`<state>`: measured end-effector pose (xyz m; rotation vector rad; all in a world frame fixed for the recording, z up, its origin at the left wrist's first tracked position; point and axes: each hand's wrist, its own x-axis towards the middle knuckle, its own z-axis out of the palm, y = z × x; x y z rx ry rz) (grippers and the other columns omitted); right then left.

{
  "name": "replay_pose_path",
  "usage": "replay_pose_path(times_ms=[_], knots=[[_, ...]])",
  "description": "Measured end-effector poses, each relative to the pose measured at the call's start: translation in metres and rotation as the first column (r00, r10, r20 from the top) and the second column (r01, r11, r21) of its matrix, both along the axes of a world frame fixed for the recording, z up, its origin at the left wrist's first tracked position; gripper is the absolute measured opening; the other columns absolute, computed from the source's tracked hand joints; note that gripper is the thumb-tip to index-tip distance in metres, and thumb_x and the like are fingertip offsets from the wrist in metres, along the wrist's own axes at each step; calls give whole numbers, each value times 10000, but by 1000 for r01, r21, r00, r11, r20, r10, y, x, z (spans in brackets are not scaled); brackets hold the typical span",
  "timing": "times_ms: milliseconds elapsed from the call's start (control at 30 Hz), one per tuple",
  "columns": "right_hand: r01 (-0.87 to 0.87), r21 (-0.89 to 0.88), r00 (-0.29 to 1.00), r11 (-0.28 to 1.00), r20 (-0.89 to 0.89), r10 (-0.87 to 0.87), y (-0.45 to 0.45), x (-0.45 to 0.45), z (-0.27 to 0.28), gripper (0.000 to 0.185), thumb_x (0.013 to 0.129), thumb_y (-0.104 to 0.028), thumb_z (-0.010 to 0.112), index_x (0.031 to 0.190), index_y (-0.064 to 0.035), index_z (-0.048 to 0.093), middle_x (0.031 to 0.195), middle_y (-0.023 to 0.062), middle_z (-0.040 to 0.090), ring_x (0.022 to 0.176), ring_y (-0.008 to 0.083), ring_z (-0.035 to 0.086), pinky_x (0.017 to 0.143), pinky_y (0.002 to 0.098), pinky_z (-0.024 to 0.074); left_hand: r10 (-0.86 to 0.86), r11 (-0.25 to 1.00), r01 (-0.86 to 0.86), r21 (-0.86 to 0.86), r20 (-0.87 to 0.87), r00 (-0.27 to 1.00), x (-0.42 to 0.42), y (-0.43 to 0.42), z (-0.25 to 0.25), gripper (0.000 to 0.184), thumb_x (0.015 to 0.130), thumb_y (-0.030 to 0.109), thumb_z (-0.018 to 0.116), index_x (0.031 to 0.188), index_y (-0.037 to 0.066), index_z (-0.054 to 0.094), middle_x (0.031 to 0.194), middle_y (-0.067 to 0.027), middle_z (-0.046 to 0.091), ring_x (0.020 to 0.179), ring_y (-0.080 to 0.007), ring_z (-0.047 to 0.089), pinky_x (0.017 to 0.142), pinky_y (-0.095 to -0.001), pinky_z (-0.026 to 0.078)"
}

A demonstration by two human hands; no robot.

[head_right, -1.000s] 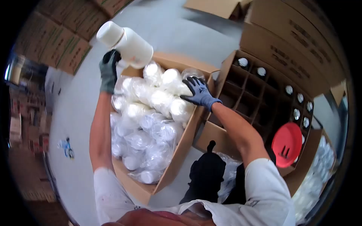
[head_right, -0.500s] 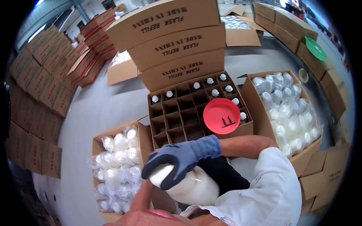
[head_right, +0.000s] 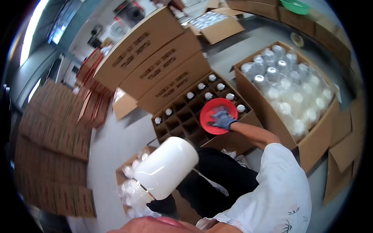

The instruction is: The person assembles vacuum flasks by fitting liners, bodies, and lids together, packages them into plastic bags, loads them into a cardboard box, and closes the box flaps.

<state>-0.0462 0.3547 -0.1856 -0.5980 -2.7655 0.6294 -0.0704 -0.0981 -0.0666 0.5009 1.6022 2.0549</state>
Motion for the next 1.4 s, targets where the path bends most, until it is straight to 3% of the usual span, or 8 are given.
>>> replay_pose_path(times_ms=[67,167,300,367,567,800,1167,1400], knots=[[-178,-393,958,902,-279,67,-37,1,52,596,842,-492,565,1278,-87,531,1279,171,504,1195,287,447,1008,422,341,-78,995,74,-72,-47,996,4,24,0,280,857,105,592,1113,-8,588,1119,-126,621,1052,-269,570,929,-384,451],[-463,-884,874,-66,-443,-202,-94,44,143,504,902,-370,591,1231,8,540,1101,92,626,987,161,588,851,315,485,-203,967,181,-178,-116,972,12,60,2,285,855,106,594,1117,-7,587,1124,-127,617,1060,-275,564,934,-389,446],[-568,-763,785,309,-615,-75,-80,68,163,467,845,-306,682,1203,-25,580,1004,75,641,909,166,602,806,324,495,-267,950,229,-214,-167,949,14,77,3,292,851,107,596,1121,-4,584,1130,-129,611,1071,-283,555,940,-395,439],[-790,-289,501,540,-813,297,-80,60,168,472,773,-273,751,1177,-68,617,969,85,637,924,217,590,836,352,479,-259,951,220,-217,-171,951,12,73,8,296,850,107,597,1124,-3,583,1134,-130,609,1077,-287,551,943,-399,436],[-925,-11,312,381,-595,741,-160,87,154,492,726,-400,748,1143,-160,646,1022,109,546,1003,322,485,888,455,389,-247,945,187,-268,-209,946,21,79,7,306,845,109,601,1131,0,579,1144,-133,600,1093,-299,538,952,-409,426],[-792,-110,561,600,-517,646,-98,106,122,368,792,-298,699,1105,-114,637,1150,144,566,1073,352,511,922,431,403,-235,943,161,-293,-240,942,25,84,3,319,839,110,605,1139,3,574,1155,-136,591,1112,-314,523,963,-421,414],[-840,-454,543,298,-686,485,-119,105,131,173,803,-123,686,955,-42,703,963,136,629,956,314,568,827,411,448,-270,942,183,-282,-310,912,31,100,0,340,831,113,611,1151,9,567,1174,-141,576,1141,-336,499,980,-439,396],[-671,-43,672,741,-460,581,-219,121,131,480,714,-284,711,1146,-116,588,1230,192,499,1140,385,473,944,475,401,-234,957,150,-249,-354,905,40,96,-3,353,825,115,615,1159,13,563,1185,-145,566,1160,-351,484,990,-451,385]])
